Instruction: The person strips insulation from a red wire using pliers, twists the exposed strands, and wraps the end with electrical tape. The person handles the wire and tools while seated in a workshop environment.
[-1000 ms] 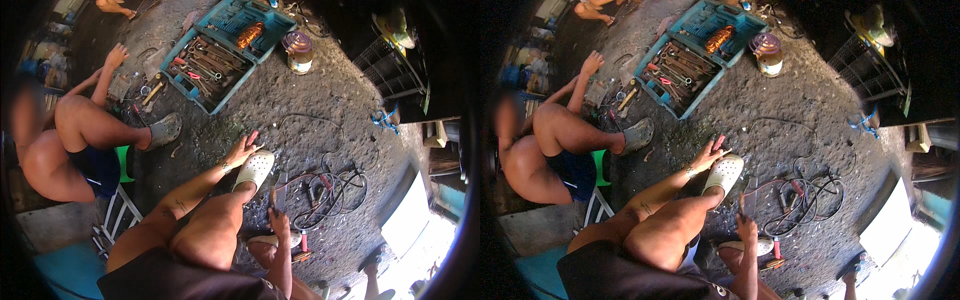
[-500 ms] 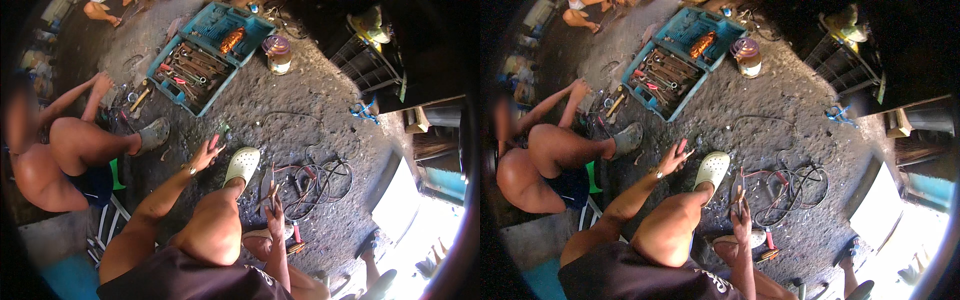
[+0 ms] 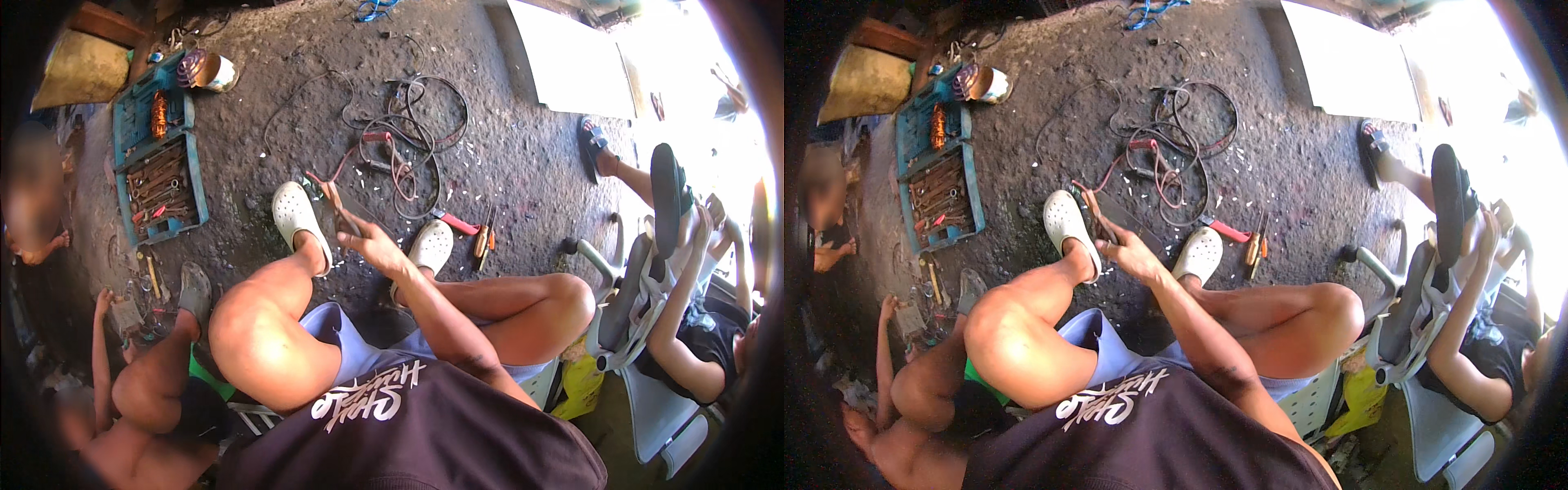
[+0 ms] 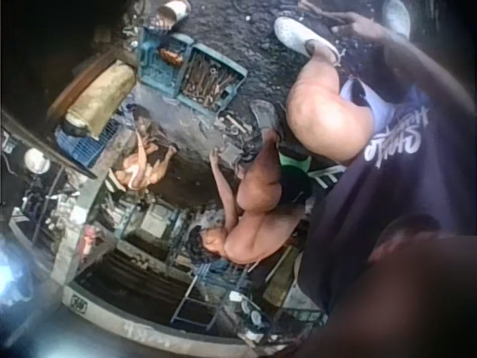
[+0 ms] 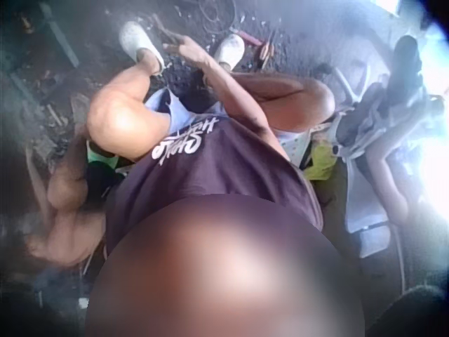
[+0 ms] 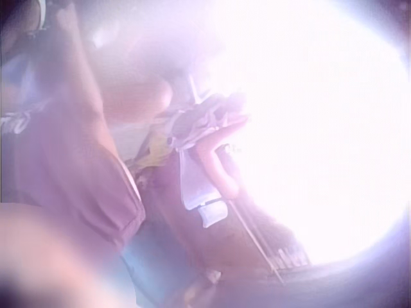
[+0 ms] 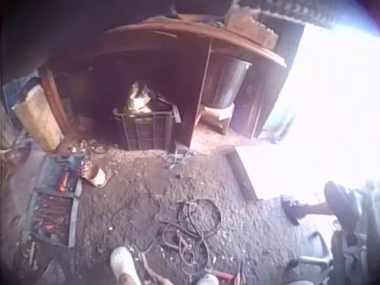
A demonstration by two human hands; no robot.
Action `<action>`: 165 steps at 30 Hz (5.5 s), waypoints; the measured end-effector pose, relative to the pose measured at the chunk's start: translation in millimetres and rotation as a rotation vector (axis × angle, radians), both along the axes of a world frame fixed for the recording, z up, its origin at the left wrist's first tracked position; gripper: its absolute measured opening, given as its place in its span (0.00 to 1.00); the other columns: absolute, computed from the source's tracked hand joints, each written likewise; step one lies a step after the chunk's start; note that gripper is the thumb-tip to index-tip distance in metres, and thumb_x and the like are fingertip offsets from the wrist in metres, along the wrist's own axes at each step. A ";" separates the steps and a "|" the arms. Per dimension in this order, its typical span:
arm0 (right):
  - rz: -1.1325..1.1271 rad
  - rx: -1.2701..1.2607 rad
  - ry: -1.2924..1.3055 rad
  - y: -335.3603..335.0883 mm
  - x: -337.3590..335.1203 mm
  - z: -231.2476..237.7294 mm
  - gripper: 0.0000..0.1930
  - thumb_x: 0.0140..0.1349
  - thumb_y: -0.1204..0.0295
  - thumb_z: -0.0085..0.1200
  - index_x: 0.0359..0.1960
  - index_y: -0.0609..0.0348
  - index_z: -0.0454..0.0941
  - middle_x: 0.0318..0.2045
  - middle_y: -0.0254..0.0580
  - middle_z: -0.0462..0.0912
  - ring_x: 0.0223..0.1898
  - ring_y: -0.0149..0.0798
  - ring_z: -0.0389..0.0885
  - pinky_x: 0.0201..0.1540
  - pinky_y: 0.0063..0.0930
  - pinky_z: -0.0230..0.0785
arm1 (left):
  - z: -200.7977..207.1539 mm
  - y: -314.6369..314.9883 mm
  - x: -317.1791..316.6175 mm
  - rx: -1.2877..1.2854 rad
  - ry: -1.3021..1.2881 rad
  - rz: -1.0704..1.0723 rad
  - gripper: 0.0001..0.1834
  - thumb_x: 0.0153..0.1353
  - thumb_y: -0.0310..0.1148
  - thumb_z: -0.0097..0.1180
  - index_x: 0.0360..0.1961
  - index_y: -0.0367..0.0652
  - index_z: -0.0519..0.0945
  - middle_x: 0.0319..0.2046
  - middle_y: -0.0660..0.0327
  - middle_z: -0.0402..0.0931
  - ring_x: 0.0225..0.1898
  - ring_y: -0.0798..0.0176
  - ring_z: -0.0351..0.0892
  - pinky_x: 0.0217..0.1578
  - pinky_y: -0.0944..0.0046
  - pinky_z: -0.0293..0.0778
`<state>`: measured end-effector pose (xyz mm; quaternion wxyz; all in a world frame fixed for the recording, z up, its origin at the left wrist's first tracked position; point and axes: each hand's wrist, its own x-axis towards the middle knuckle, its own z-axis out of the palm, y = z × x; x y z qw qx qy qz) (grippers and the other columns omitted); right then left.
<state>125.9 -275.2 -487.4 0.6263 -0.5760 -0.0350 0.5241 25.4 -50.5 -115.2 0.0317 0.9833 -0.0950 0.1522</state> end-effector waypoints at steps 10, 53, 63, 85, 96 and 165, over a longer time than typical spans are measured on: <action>-0.094 -0.295 0.135 -85.0 -57.5 -6.2 0.33 0.71 0.65 0.57 0.76 0.55 0.62 0.63 0.36 0.75 0.63 0.34 0.70 0.68 0.27 0.57 | -424.0 16.7 96.1 -0.469 0.506 -0.215 0.09 0.68 0.32 0.51 0.42 0.40 0.81 0.40 0.52 0.80 0.44 0.45 0.80 0.50 0.47 0.76; -0.601 -0.740 -1.034 -70.2 118.1 -83.7 0.15 0.66 0.64 0.59 0.44 0.61 0.69 0.37 0.71 0.82 0.39 0.71 0.82 0.44 0.62 0.73 | -301.4 49.3 188.6 -0.699 0.562 -0.022 0.26 0.71 0.50 0.57 0.54 0.37 0.69 0.38 0.48 0.82 0.37 0.49 0.85 0.37 0.50 0.77; -0.641 -0.147 -0.866 -10.2 89.7 2.1 0.32 0.68 0.52 0.60 0.66 0.61 0.73 0.56 0.54 0.82 0.56 0.51 0.82 0.63 0.40 0.70 | -227.4 9.9 169.5 -0.799 0.767 -0.019 0.27 0.59 0.42 0.67 0.53 0.31 0.79 0.38 0.53 0.84 0.40 0.59 0.83 0.45 0.57 0.76; -1.459 0.158 -0.895 -102.9 137.7 288.7 0.22 0.69 0.65 0.56 0.15 0.56 0.70 0.09 0.33 0.66 0.08 0.30 0.62 0.12 0.28 0.51 | -231.3 -135.5 91.1 -0.534 0.141 0.231 0.16 0.59 0.44 0.69 0.38 0.46 0.78 0.26 0.61 0.85 0.33 0.49 0.82 0.46 0.50 0.66; -0.592 0.282 -0.849 -62.0 152.9 280.5 0.31 0.71 0.41 0.49 0.31 0.59 0.83 0.28 0.35 0.81 0.30 0.31 0.74 0.38 0.30 0.69 | -47.7 -133.9 112.3 0.097 -0.389 -0.644 0.30 0.56 0.23 0.62 0.62 0.52 0.76 0.69 0.56 0.69 0.72 0.43 0.63 0.71 0.37 0.58; -0.468 0.297 -0.055 -87.7 -15.4 196.0 0.25 0.67 0.70 0.55 0.66 0.57 0.71 0.63 0.37 0.77 0.63 0.33 0.73 0.61 0.32 0.66 | -110.9 -77.2 117.0 -0.295 0.178 0.036 0.13 0.63 0.41 0.65 0.42 0.44 0.82 0.36 0.49 0.84 0.39 0.42 0.85 0.38 0.45 0.80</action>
